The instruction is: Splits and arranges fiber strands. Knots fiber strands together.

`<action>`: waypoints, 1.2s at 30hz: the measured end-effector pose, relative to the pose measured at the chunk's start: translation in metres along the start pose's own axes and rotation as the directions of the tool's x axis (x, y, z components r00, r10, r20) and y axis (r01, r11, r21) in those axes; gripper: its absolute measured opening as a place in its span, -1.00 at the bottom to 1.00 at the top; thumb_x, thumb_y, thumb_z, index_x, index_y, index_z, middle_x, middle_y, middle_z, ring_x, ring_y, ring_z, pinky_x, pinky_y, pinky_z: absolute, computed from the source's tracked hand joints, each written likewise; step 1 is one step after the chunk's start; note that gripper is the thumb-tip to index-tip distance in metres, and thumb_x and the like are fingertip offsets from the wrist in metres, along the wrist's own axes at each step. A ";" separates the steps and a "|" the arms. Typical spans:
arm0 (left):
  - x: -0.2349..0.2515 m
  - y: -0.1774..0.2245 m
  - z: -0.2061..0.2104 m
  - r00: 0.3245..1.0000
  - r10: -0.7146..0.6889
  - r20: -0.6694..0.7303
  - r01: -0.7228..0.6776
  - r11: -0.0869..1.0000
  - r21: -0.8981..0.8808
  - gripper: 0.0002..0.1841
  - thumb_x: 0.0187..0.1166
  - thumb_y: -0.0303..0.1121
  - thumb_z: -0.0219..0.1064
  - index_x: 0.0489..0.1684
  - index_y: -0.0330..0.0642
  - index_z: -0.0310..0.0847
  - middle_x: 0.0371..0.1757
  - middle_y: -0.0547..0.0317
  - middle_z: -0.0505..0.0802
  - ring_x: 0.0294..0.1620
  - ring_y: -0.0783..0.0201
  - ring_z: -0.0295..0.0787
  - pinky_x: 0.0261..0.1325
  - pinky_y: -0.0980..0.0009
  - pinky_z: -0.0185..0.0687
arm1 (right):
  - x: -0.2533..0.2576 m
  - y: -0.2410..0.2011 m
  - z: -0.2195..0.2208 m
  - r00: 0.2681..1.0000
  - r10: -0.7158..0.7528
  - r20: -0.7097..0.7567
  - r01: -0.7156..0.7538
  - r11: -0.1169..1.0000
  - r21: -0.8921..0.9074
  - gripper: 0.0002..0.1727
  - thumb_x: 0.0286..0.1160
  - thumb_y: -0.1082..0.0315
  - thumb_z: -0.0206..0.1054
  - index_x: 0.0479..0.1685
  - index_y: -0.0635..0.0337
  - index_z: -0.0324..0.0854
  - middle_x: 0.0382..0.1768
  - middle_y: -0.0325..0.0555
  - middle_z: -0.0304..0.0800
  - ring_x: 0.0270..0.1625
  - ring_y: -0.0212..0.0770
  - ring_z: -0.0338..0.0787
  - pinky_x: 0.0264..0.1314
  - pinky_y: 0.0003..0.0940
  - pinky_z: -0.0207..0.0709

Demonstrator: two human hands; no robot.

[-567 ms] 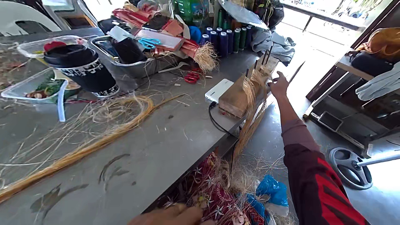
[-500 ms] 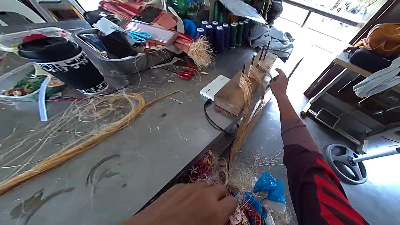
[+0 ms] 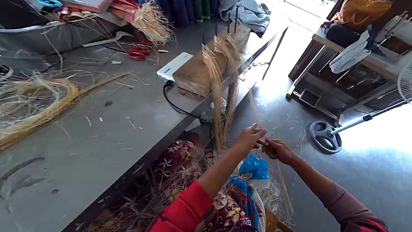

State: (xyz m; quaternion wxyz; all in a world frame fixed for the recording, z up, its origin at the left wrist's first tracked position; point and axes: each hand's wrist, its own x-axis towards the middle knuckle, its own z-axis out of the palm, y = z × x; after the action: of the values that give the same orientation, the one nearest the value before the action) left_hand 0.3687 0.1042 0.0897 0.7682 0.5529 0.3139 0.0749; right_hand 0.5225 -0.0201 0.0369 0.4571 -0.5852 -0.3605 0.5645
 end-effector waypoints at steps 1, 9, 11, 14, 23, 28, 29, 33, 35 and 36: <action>0.007 -0.006 0.008 1.000 -0.003 -0.013 0.001 0.992 -0.123 -0.42 0.80 -0.30 0.18 0.75 -0.28 0.13 0.12 0.00 0.79 -0.37 0.44 0.69 -0.33 0.56 0.57 | 0.002 0.000 0.002 0.998 -0.001 0.064 0.002 1.000 -0.021 -0.45 0.88 0.18 -0.26 -0.32 0.14 0.65 -0.76 -0.57 0.45 -0.77 -0.66 0.28 -0.69 -0.70 0.15; 0.018 -0.020 -0.014 0.965 0.074 -0.251 -0.138 0.959 -0.249 -0.61 0.93 -0.21 -0.11 -0.09 -0.26 0.60 -0.49 0.29 0.69 -0.52 0.46 0.65 -0.36 0.56 0.62 | -0.005 0.026 -0.082 0.935 0.264 0.238 -0.244 0.963 -0.113 -0.67 0.80 0.29 -0.01 -0.18 0.12 0.69 -0.79 -0.61 0.31 -0.78 -0.67 0.22 -0.71 -0.71 0.09; 0.019 -0.023 -0.028 0.945 0.096 -0.312 -0.169 0.962 -0.214 -0.61 0.93 -0.19 -0.11 -0.13 -0.21 0.59 -0.51 0.33 0.67 -0.55 0.48 0.61 -0.38 0.57 0.59 | -0.019 0.049 -0.123 0.925 0.362 0.117 -0.344 0.927 -0.148 -0.66 0.82 0.29 -0.02 -0.07 0.17 0.71 -0.77 -0.59 0.32 -0.77 -0.65 0.21 -0.70 -0.69 0.10; 0.018 -0.023 -0.042 0.915 0.120 -0.385 -0.200 0.964 -0.174 -0.62 0.92 -0.18 -0.10 -0.21 -0.15 0.56 -0.56 0.38 0.62 -0.60 0.52 0.55 -0.43 0.61 0.54 | -0.053 0.082 -0.175 0.866 0.496 -0.060 -0.499 0.857 -0.131 -0.67 0.84 0.27 -0.02 -0.06 0.16 0.69 -0.77 -0.55 0.28 -0.79 -0.62 0.16 -0.72 -0.67 0.07; 0.011 -0.024 -0.058 0.857 0.148 -0.494 -0.261 0.951 -0.167 -0.64 0.92 -0.14 -0.10 -0.27 -0.03 0.51 -0.55 0.45 0.59 -0.61 0.58 0.50 -0.45 0.69 0.48 | -0.174 0.142 -0.221 0.134 0.567 -0.812 -0.986 0.159 -0.051 -0.68 0.65 0.37 0.32 0.23 0.43 0.64 0.09 0.21 0.75 0.10 -0.07 0.74 0.20 -0.16 0.57; 0.009 -0.027 -0.065 0.862 0.148 -0.486 -0.259 0.951 -0.169 -0.64 0.92 -0.12 -0.11 -0.26 0.00 0.51 -0.53 0.46 0.60 -0.57 0.57 0.51 -0.38 0.66 0.51 | -0.188 0.147 -0.202 -0.397 0.112 -0.911 -0.854 0.318 0.411 -0.40 0.78 0.33 -0.26 0.68 0.53 0.18 0.70 0.22 0.30 0.77 -0.08 0.30 0.79 -0.25 0.07; 0.009 -0.027 -0.065 0.866 0.153 -0.476 -0.263 0.950 -0.171 -0.64 0.92 -0.14 -0.12 -0.24 -0.01 0.50 -0.52 0.46 0.60 -0.58 0.58 0.52 -0.38 0.66 0.53 | -0.181 0.149 -0.201 -0.356 0.081 -0.931 -0.849 0.388 0.358 -0.38 0.75 0.36 -0.18 0.72 0.57 0.09 0.77 0.31 0.15 0.84 0.01 0.15 0.87 -0.17 -0.11; 0.010 -0.025 -0.057 0.903 0.141 -0.406 -0.237 0.952 -0.195 -0.63 0.93 -0.18 -0.14 -0.19 -0.09 0.55 -0.51 0.41 0.71 -0.55 0.54 0.65 -0.36 0.61 0.64 | -0.111 0.123 -0.185 0.214 0.215 -0.953 -0.970 0.160 -0.181 -0.31 0.58 0.22 0.31 0.55 0.63 0.36 0.62 0.65 0.27 0.76 0.54 0.14 0.68 0.57 -0.07; 0.010 -0.028 -0.052 0.958 0.099 -0.269 -0.144 0.978 -0.151 -0.65 0.93 -0.26 -0.13 0.12 -0.27 0.56 -0.26 0.17 0.81 -0.36 0.38 0.79 -0.19 0.45 0.75 | -0.061 0.084 -0.158 0.534 0.233 -0.813 -0.799 0.453 -0.395 -0.33 0.80 0.03 0.14 0.53 0.55 0.44 0.55 0.55 0.44 0.69 0.41 0.36 0.70 0.35 0.12; 0.010 -0.031 -0.051 0.983 0.053 -0.176 -0.072 0.992 -0.103 -0.64 0.92 -0.32 -0.10 0.40 -0.33 0.48 -0.02 -0.01 0.83 -0.23 0.27 0.84 -0.09 0.36 0.77 | -0.034 0.067 -0.142 0.663 0.158 -0.731 -0.637 0.632 -0.442 -0.38 0.85 0.06 0.08 0.48 0.52 0.49 0.47 0.49 0.55 0.61 0.34 0.49 0.68 0.23 0.22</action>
State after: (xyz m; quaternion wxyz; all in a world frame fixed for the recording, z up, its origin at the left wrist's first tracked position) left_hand 0.3408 0.1378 0.0477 0.7645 0.5110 0.3573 0.1636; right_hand 0.6530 -0.0914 -0.0229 0.1610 -0.9289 -0.2127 0.2570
